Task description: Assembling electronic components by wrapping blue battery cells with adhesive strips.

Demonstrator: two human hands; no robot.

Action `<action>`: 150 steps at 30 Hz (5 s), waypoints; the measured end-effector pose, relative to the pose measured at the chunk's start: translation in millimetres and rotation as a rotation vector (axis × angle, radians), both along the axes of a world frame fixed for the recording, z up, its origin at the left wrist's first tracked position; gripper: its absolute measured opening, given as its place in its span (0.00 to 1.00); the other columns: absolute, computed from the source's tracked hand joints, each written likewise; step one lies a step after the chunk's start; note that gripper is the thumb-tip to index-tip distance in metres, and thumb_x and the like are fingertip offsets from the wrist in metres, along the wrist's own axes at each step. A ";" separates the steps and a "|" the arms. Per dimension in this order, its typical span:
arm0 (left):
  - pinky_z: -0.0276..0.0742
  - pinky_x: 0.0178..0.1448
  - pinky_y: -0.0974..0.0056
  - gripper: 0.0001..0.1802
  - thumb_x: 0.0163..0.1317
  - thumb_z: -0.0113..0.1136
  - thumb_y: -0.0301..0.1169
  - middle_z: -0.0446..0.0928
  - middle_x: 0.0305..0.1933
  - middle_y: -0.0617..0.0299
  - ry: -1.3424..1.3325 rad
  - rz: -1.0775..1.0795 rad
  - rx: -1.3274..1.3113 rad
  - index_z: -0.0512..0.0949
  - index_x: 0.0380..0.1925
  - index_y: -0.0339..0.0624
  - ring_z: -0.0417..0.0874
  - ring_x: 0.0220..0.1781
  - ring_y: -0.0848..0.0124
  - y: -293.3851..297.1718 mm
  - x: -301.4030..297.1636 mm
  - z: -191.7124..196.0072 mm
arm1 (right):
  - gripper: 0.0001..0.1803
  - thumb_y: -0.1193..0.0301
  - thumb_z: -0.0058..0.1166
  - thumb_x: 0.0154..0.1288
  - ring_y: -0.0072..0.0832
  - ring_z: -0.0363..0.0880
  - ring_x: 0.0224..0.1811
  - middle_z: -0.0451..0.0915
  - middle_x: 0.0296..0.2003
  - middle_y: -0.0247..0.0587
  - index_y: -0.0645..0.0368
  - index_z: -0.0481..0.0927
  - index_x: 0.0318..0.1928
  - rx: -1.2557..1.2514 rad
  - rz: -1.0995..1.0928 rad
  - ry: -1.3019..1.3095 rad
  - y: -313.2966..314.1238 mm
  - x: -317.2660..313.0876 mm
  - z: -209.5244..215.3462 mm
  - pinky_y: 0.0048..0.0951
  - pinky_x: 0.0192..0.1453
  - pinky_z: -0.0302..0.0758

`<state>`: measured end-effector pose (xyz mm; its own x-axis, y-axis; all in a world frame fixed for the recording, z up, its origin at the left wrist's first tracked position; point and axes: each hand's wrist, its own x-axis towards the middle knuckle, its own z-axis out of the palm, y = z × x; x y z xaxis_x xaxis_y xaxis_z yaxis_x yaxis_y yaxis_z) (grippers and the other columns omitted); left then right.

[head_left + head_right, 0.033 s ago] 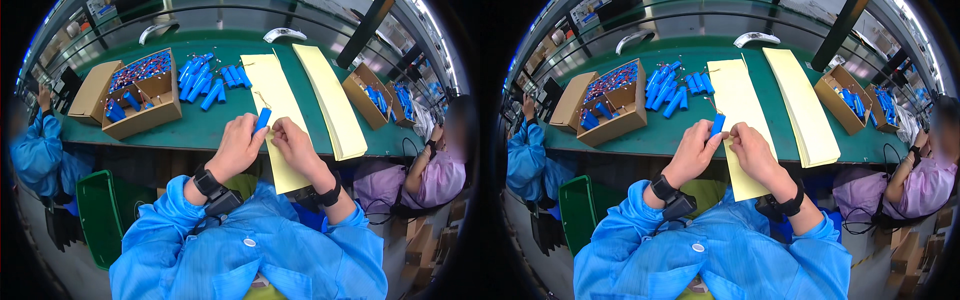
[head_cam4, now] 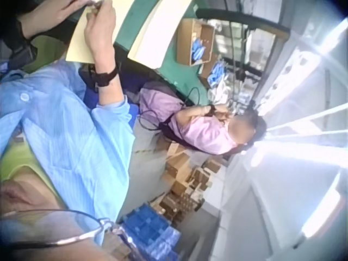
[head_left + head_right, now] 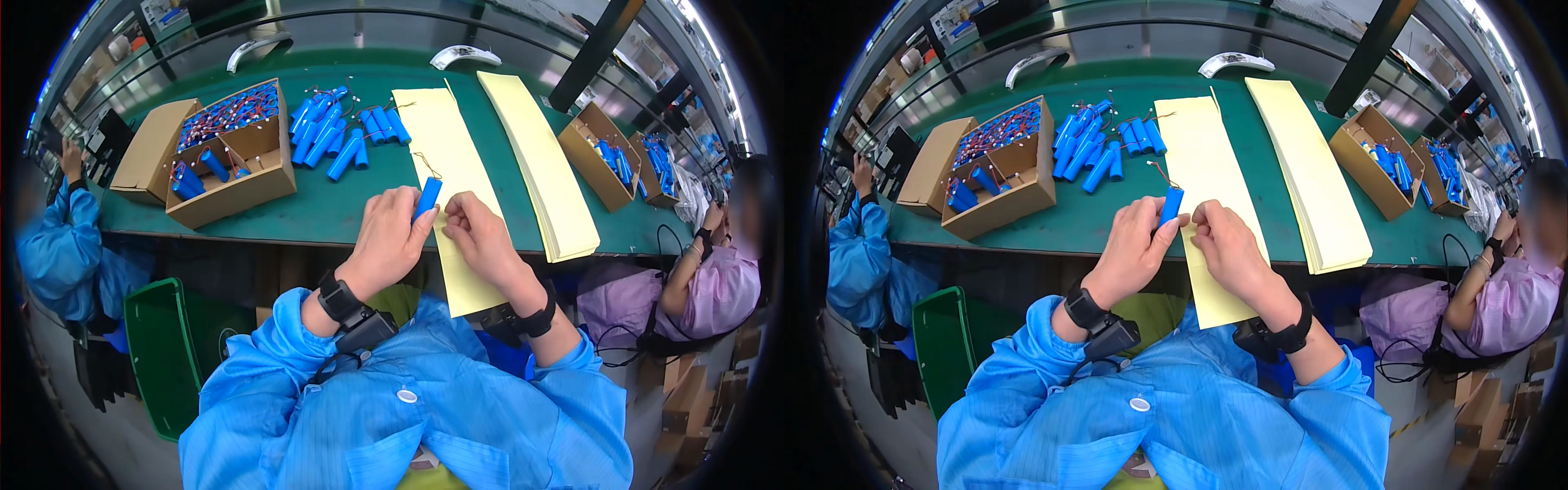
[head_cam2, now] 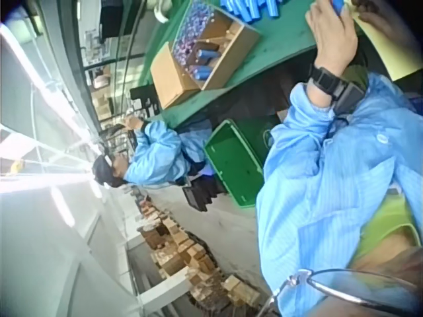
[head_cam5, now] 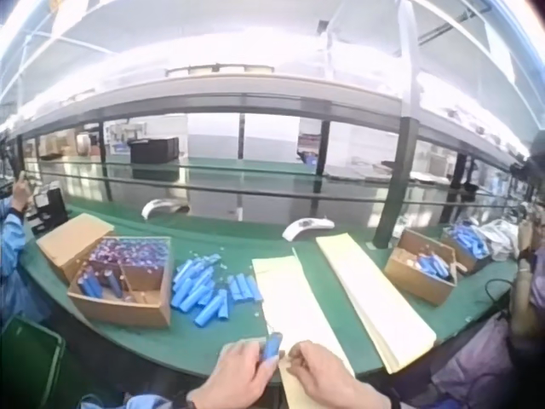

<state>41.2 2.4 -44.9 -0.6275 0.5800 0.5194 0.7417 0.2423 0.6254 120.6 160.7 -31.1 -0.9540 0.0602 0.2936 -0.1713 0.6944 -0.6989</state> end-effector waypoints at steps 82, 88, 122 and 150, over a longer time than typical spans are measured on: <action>0.75 0.36 0.54 0.14 0.57 0.50 0.26 0.76 0.27 0.47 -0.009 -0.095 -0.056 0.74 0.43 0.31 0.80 0.30 0.53 20.7 -4.9 48.5 | 0.11 0.69 0.44 0.69 0.30 0.75 0.30 0.76 0.30 0.41 0.65 0.72 0.44 -0.066 -0.620 0.269 124.1 13.3 59.3 0.27 0.34 0.70; 0.75 0.40 0.52 0.12 0.53 0.59 0.35 0.76 0.32 0.49 0.241 0.314 -0.458 0.79 0.27 0.35 0.78 0.37 0.53 42.6 -98.3 34.2 | 0.19 0.65 0.42 0.65 0.54 0.73 0.50 0.74 0.48 0.57 0.61 0.72 0.52 0.725 -1.121 -0.213 292.5 -0.3 42.5 0.48 0.51 0.70; 0.69 0.38 0.63 0.13 0.63 0.53 0.33 0.67 0.39 0.51 -0.336 -0.178 0.186 0.68 0.39 0.33 0.71 0.35 0.62 23.9 -3.8 6.1 | 0.11 0.79 0.60 0.47 0.43 0.71 0.32 0.71 0.28 0.45 0.62 0.70 0.29 0.406 -0.152 0.205 53.5 45.0 4.0 0.38 0.36 0.69; 0.77 0.42 0.67 0.15 0.64 0.49 0.40 0.75 0.40 0.60 -1.191 -0.148 0.169 0.71 0.36 0.38 0.78 0.42 0.71 57.3 -55.9 32.1 | 0.31 0.55 0.50 0.62 0.45 0.55 0.68 0.63 0.63 0.51 0.59 0.64 0.62 0.591 -0.052 -0.183 36.1 15.7 7.6 0.51 0.68 0.53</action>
<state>-14.8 59.7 -12.8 -0.6971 0.6674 -0.2620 -0.3062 0.0532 0.9505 136.2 196.7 -23.5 -0.9922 -0.0145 0.1240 -0.0404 0.9772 -0.2087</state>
